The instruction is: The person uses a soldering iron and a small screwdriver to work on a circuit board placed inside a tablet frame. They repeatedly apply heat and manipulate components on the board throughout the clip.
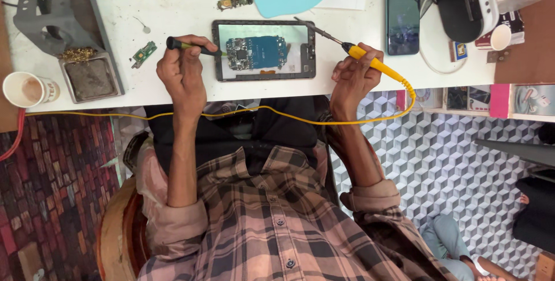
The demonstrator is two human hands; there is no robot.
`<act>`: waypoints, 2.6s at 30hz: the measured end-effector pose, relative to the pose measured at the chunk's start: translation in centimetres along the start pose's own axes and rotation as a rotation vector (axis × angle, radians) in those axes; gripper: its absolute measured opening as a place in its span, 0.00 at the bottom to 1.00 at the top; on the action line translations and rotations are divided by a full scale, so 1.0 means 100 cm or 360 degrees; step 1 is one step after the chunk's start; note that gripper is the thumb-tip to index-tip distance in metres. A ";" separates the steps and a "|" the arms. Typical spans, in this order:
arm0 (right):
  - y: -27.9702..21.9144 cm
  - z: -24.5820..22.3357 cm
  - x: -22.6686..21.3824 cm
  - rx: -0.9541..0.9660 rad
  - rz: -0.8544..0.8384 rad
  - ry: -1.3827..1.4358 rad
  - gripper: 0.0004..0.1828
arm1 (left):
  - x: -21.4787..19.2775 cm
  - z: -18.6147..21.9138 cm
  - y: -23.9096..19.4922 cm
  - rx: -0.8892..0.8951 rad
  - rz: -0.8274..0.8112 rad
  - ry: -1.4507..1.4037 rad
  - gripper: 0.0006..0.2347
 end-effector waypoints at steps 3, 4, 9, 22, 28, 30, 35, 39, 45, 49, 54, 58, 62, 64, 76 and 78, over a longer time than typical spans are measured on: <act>0.002 -0.002 0.001 0.0033 0.0001 0.0086 0.23 | 0.002 0.001 0.000 0.0055 0.0055 -0.0039 0.13; 0.002 -0.003 0.003 0.0026 -0.0011 0.0071 0.23 | 0.001 0.001 0.001 0.0046 0.0060 -0.0034 0.13; 0.001 -0.008 0.009 0.0053 0.0037 0.0031 0.23 | 0.001 0.003 0.003 0.0064 0.0039 -0.0005 0.14; -0.005 -0.022 0.025 -0.0057 0.0043 0.0072 0.19 | 0.006 0.018 0.007 0.0029 0.0045 -0.0077 0.13; -0.005 -0.011 0.012 -0.0051 0.0086 0.0070 0.17 | 0.000 0.003 0.002 0.0044 0.0034 -0.0045 0.13; -0.003 -0.006 0.008 -0.0109 0.0099 0.0154 0.17 | 0.000 -0.001 0.002 0.0034 0.0033 -0.0032 0.13; -0.006 0.004 -0.002 -0.0092 0.0245 0.0184 0.15 | -0.004 -0.013 -0.001 0.0046 0.0021 -0.0112 0.11; -0.002 0.000 -0.004 -0.0111 0.0190 0.0181 0.15 | -0.002 -0.018 0.000 0.0160 -0.0002 -0.0057 0.11; -0.008 -0.004 0.004 -0.0106 0.0097 -0.0022 0.19 | -0.002 -0.013 0.001 0.0122 -0.0005 -0.0055 0.11; -0.010 -0.005 0.006 -0.0069 0.0075 -0.0074 0.19 | -0.002 -0.009 -0.001 0.0092 -0.0004 -0.0051 0.11; -0.008 -0.006 0.006 -0.0062 -0.0007 -0.0072 0.18 | -0.001 -0.009 -0.001 0.0047 -0.0013 -0.0100 0.10; -0.008 -0.005 0.007 -0.0084 0.0026 -0.0079 0.17 | -0.003 -0.009 -0.001 0.0122 -0.0014 -0.0036 0.11; -0.008 -0.004 0.004 -0.0121 -0.0007 -0.0020 0.16 | -0.001 -0.014 0.000 0.0117 -0.0017 -0.0045 0.11; -0.008 -0.002 0.002 -0.0111 0.0010 -0.0017 0.16 | 0.000 -0.016 0.000 0.0149 -0.0028 -0.0096 0.11; -0.003 0.004 -0.001 -0.0159 -0.0058 0.0043 0.15 | 0.000 -0.013 0.005 0.0143 -0.0033 -0.0096 0.10; -0.002 0.005 -0.005 -0.0107 0.0028 0.0086 0.15 | 0.001 -0.014 0.003 0.0125 -0.0038 -0.0117 0.10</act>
Point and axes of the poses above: each hand's wrist, its own y-axis towards the middle knuckle, its own x-axis out of the palm, z = x × y, the point moved 2 cm from there along y, towards the middle knuckle, and after that the axes turned 5 degrees about y, right-handed, at the moved point
